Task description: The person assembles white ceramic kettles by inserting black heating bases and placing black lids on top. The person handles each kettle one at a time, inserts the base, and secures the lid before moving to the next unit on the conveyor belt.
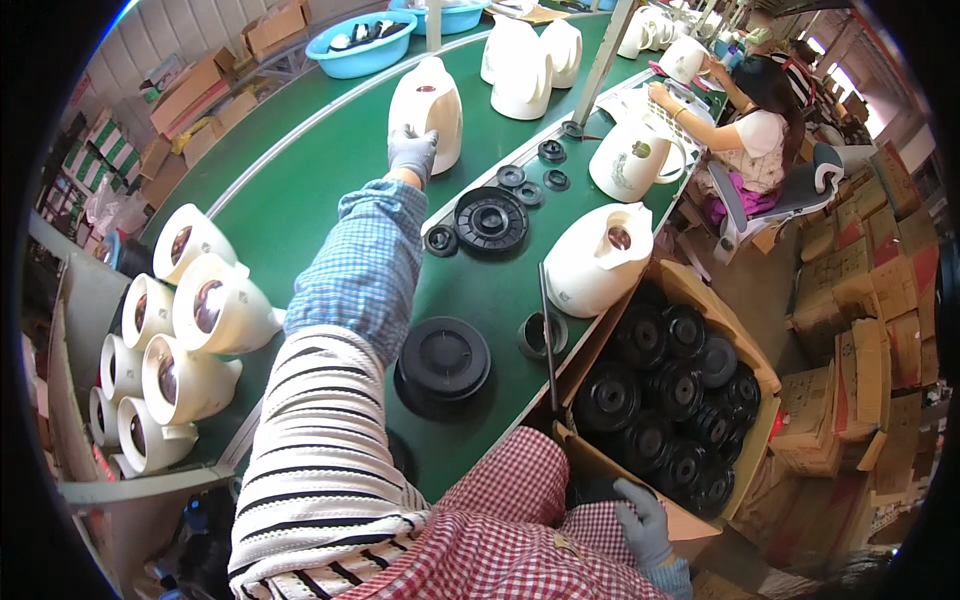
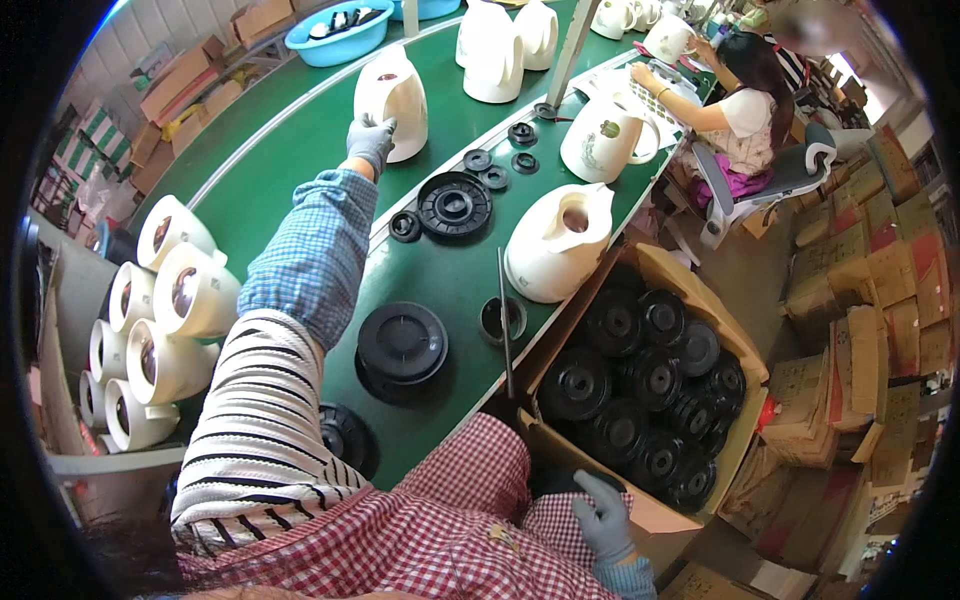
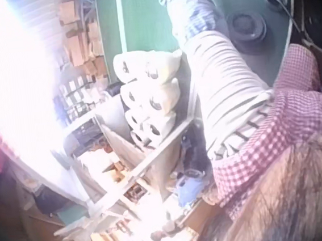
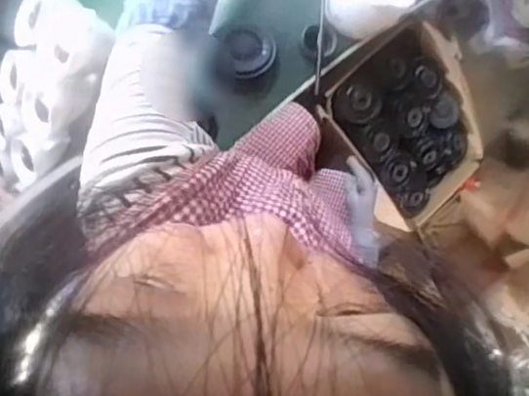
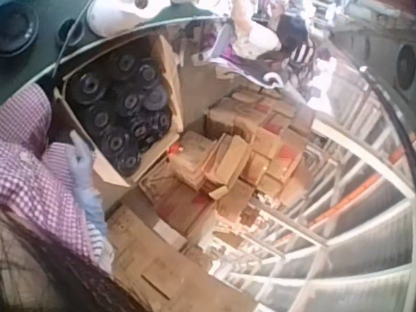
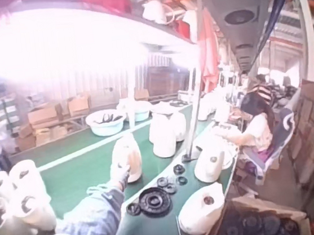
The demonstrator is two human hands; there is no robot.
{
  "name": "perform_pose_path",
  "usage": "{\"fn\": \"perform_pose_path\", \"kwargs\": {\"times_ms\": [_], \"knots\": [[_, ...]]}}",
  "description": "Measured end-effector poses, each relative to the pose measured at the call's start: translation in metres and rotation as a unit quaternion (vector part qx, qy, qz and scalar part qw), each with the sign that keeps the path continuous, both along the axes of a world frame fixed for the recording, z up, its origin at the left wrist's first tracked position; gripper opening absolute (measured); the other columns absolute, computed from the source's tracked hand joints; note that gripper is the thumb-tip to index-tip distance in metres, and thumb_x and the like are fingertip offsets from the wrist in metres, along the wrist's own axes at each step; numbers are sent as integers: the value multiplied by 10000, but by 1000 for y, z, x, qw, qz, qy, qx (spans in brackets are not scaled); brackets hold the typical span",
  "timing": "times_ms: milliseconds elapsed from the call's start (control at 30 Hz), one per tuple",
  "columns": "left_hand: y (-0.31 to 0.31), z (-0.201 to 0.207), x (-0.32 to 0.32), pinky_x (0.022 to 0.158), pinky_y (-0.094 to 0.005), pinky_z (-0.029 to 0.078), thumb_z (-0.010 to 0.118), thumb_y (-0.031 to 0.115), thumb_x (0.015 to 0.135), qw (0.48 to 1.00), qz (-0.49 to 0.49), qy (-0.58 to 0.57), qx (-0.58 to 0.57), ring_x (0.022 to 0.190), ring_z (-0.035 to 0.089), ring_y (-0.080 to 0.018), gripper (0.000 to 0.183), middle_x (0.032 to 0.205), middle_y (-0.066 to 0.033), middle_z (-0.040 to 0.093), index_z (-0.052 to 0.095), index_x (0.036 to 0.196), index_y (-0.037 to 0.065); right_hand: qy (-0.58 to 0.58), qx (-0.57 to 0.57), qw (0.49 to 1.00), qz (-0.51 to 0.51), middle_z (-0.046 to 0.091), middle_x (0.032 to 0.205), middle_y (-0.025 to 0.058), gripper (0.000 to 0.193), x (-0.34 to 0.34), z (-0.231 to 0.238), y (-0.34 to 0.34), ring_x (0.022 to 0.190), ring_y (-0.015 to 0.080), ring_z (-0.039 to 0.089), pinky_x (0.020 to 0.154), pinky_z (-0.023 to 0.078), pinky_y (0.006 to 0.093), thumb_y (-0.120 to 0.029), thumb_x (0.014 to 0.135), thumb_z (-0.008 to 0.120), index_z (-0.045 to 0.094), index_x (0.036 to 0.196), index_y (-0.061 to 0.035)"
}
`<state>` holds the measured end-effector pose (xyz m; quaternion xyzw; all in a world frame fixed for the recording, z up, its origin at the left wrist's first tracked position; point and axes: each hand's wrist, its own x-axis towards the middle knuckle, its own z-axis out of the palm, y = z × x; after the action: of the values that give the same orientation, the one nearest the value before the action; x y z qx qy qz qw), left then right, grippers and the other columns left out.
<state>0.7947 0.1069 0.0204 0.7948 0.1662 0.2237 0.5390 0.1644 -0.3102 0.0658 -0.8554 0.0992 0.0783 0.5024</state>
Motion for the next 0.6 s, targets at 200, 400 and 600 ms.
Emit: {"fn": "perform_pose_path", "kwargs": {"times_ms": [200,400,600], "knots": [[-12,-1,8,937,-390,501,825,339,795,994,-80,61,-36,1113,625,-328,684,1288,-229,605,589,1315,-38,97,-11,994,-42,665,1317,186,418,-3,20,9,1224,290,629,1036,492,360,-150,916,696,657,1290,33],[26,58,-210,1105,-444,432,824,293,783,926,-184,-150,293,1306,533,-410,616,1405,-247,554,572,1292,54,71,2,997,34,640,1343,190,447,15,-7,16,1237,306,601,1042,477,383,-160,929,677,631,1341,5],[160,103,-393,1108,-515,382,844,291,718,811,138,-34,568,1331,472,-439,554,1383,-217,555,617,1179,85,50,-3,994,97,645,1342,182,459,22,2,42,1238,310,601,1039,478,394,-165,904,688,642,1334,-11]]}}
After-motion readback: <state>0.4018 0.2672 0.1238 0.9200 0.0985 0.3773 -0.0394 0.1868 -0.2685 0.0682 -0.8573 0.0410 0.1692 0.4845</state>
